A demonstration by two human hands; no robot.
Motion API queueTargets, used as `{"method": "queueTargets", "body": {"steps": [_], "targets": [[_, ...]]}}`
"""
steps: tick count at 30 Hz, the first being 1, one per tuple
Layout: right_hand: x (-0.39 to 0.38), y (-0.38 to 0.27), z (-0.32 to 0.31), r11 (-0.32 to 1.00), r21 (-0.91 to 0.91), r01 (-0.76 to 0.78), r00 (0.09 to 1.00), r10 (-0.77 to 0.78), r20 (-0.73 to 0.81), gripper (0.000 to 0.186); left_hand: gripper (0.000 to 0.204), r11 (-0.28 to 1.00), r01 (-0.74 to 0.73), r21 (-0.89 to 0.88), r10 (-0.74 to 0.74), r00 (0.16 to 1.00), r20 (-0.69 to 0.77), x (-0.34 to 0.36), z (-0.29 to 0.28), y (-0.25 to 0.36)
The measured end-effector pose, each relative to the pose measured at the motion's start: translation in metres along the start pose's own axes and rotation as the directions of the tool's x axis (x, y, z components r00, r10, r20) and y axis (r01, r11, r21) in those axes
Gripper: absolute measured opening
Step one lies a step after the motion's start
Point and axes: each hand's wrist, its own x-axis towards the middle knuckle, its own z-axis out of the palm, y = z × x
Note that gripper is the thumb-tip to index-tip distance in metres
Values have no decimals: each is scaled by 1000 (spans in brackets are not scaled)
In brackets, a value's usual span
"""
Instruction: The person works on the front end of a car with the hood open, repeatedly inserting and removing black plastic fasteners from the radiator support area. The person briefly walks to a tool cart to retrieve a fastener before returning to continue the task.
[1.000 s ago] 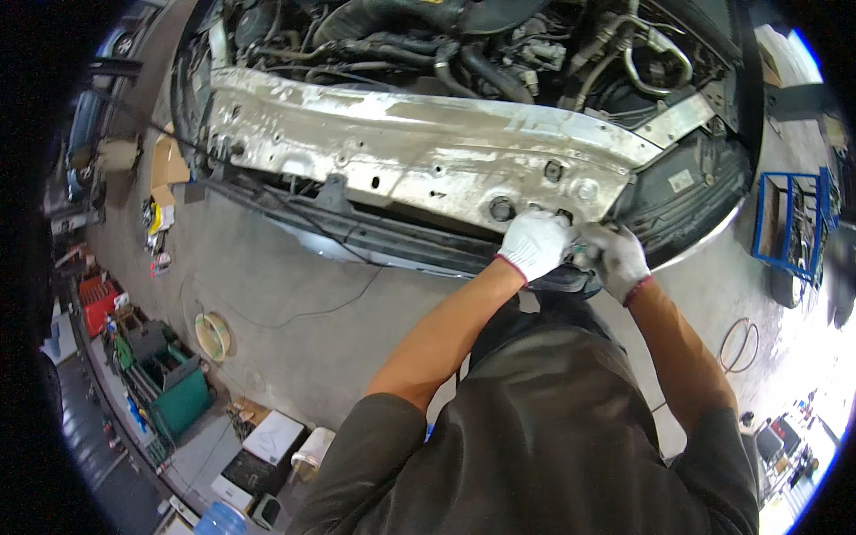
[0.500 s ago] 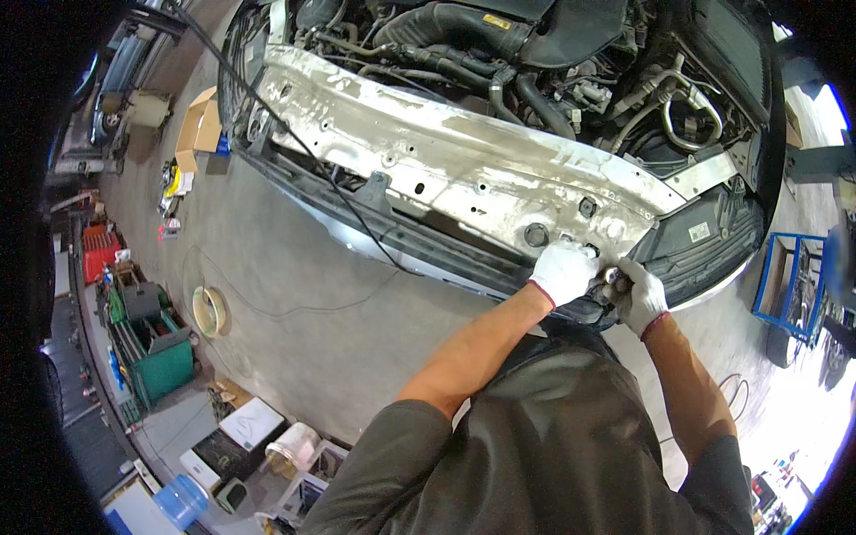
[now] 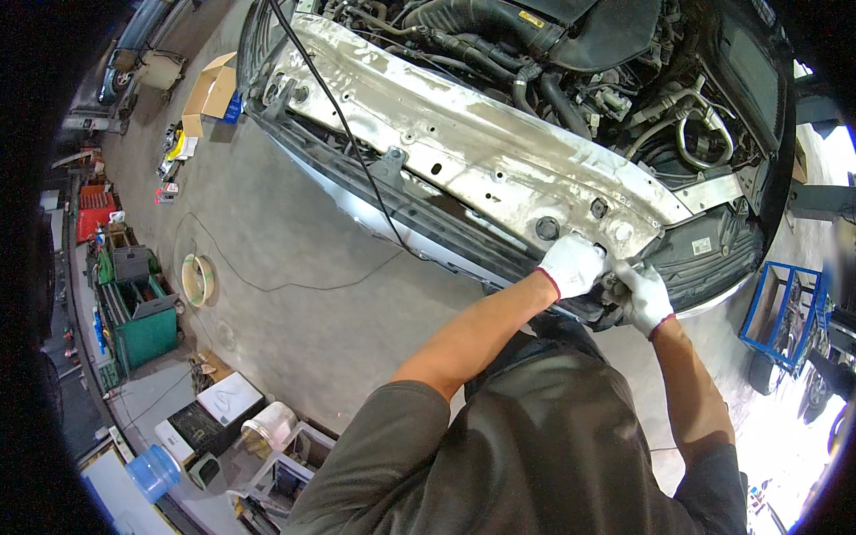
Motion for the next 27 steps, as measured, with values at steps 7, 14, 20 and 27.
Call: {"method": "queueTargets", "body": {"steps": [7, 14, 20, 27], "targets": [[-2, -56, 20, 641, -726, 249, 963, -89, 253, 21, 27, 995, 70, -77, -74, 996, -54, -4, 2, 2], [-14, -5, -5, 957, 250, -145, 989, 130, 75, 14, 18, 995, 82, -54, -80, 996, 48, -1, -14, 7], [-19, 11, -18, 928, 357, -107, 994, 85, 75, 13, 17, 1000, 20, -15, -19, 999, 32, 0, -1, 3], [-24, 28, -16, 856, 511, -72, 997, 65, 32, 12, 18, 1000, -7, 29, 6, 999, 45, 1, -4, 3]]}}
